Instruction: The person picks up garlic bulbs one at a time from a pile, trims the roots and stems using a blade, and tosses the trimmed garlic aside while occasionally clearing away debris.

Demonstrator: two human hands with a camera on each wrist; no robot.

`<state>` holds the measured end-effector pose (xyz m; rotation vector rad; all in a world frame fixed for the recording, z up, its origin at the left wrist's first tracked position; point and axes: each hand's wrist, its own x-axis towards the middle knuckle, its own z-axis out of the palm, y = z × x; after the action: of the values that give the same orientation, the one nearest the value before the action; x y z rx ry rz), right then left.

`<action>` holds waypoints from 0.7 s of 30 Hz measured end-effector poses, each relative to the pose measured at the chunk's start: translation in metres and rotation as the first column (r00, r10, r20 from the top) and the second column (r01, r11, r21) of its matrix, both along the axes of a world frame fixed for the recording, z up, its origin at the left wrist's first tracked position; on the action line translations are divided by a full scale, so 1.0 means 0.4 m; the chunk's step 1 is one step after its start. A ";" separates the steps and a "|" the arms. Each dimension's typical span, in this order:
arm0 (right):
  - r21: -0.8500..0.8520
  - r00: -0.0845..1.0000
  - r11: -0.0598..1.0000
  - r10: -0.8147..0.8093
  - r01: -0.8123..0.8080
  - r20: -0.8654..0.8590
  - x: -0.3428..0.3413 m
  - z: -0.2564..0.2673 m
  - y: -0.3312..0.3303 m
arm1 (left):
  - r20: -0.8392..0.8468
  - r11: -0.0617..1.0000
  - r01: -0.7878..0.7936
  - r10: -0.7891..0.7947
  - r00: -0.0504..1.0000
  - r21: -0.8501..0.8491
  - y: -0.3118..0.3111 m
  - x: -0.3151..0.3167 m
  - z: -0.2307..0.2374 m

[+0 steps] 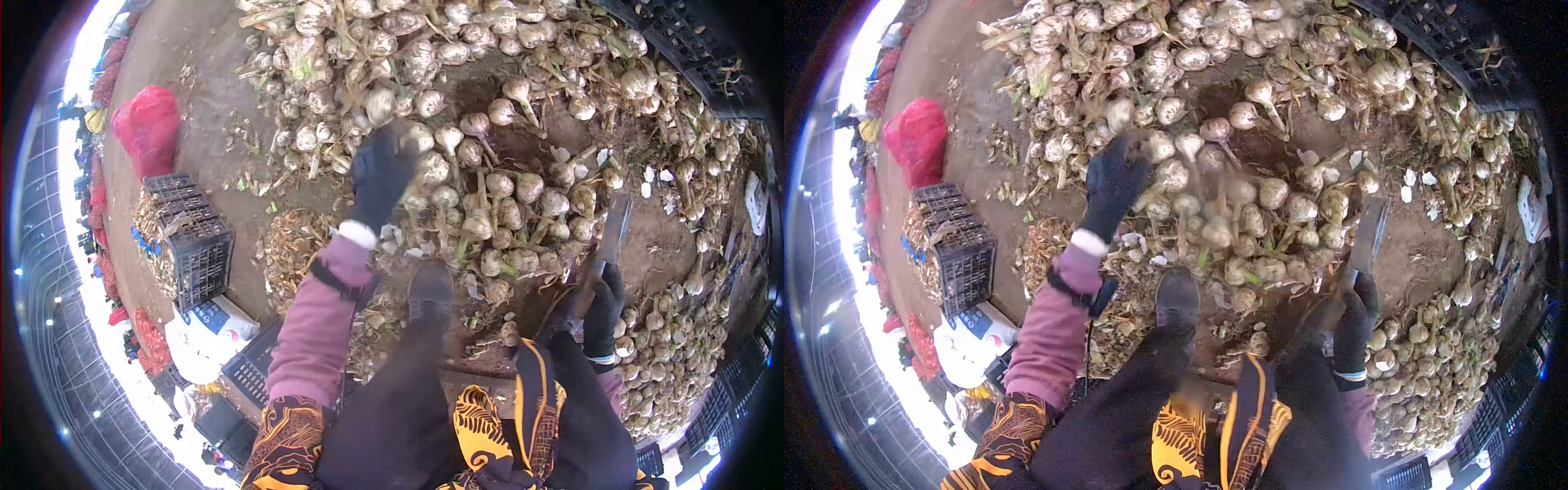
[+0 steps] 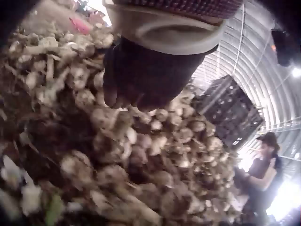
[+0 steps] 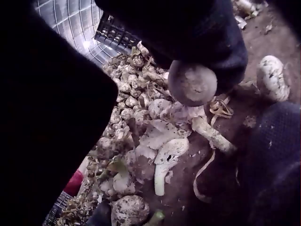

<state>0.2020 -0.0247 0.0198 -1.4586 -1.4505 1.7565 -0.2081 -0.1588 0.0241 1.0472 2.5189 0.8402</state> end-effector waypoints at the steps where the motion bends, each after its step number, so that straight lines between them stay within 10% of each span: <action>1: -0.016 1.000 1.000 -0.020 0.020 -0.020 -0.001 -0.006 0.001 | 0.002 0.995 -0.034 0.035 0.999 -0.095 0.013 -0.036 -0.015; 4: -0.058 1.000 0.998 -0.025 0.024 -0.016 -0.019 -0.001 0.001 | -0.316 0.921 -0.041 -0.092 0.944 -0.388 0.021 -0.019 -0.110; 6: -0.058 1.000 0.998 -0.024 0.022 -0.019 -0.058 0.039 -0.009 | -0.396 0.995 -0.095 0.072 0.915 -0.037 0.035 -0.004 -0.189; 9: 0.004 1.000 1.000 -0.017 0.017 0.018 -0.041 0.033 -0.019 | -0.096 0.992 -0.125 0.127 0.987 0.029 0.022 -0.002 -0.176; 14: 0.051 0.999 0.999 0.015 -0.017 0.040 -0.011 0.011 -0.009 | -0.137 0.986 0.135 -0.121 0.983 0.098 -0.032 0.082 -0.049; 18: 0.066 0.999 0.998 -0.001 -0.002 0.045 0.013 0.001 -0.012 | 0.175 0.955 -0.221 0.187 0.967 0.199 -0.133 0.010 -0.057; 21: 0.066 0.997 0.997 0.036 -0.040 0.069 0.007 0.005 -0.007 | -0.164 0.894 -0.383 0.424 0.891 0.232 -0.248 -0.089 -0.180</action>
<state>0.2047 -0.0275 0.0219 -1.4776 -1.5662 1.6781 -0.2436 -0.2581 -0.0478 0.6946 2.9453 1.1620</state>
